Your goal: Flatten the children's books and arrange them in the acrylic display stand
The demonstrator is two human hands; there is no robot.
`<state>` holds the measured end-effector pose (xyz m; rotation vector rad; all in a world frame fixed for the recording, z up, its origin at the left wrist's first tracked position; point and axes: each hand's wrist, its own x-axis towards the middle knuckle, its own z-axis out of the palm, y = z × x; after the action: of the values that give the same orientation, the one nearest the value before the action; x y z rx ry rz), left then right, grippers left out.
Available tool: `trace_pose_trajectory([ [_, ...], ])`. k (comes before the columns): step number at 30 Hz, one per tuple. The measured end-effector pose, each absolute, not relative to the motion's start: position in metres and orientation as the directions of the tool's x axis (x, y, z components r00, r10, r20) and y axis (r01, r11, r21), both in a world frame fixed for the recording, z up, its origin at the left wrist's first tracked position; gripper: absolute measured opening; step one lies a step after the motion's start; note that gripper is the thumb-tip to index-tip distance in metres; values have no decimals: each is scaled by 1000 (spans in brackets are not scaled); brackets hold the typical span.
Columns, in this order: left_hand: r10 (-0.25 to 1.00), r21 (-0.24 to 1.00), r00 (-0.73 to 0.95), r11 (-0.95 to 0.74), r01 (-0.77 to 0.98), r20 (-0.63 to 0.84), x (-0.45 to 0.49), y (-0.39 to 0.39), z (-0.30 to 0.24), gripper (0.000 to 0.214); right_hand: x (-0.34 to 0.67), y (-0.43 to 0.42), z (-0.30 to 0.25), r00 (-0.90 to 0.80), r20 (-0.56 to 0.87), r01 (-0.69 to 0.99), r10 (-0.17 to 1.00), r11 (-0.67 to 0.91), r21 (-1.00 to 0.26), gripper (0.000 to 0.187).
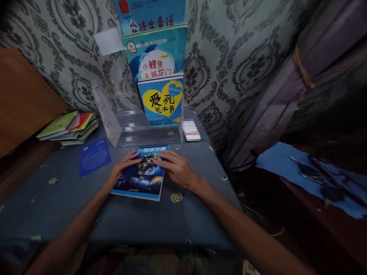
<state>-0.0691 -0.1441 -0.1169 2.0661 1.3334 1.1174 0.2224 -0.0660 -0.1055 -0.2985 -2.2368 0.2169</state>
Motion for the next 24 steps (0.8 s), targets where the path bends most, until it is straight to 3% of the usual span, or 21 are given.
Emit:
trace_pose_trajectory([
  [8, 860, 489, 416, -511, 707, 296, -69, -149, -130, 58, 228, -62, -121, -819, 469, 236, 331, 939, -250, 46],
  [17, 880, 420, 334, -458, 784, 337, -63, -143, -127, 40, 229, -66, -120, -850, 327, 320, 412, 899, -300, 52],
  [24, 912, 313, 263, -361, 878, 315, -55, -115, -113, 35, 189, -73, -107, -856, 286, 367, 431, 896, -251, 35],
])
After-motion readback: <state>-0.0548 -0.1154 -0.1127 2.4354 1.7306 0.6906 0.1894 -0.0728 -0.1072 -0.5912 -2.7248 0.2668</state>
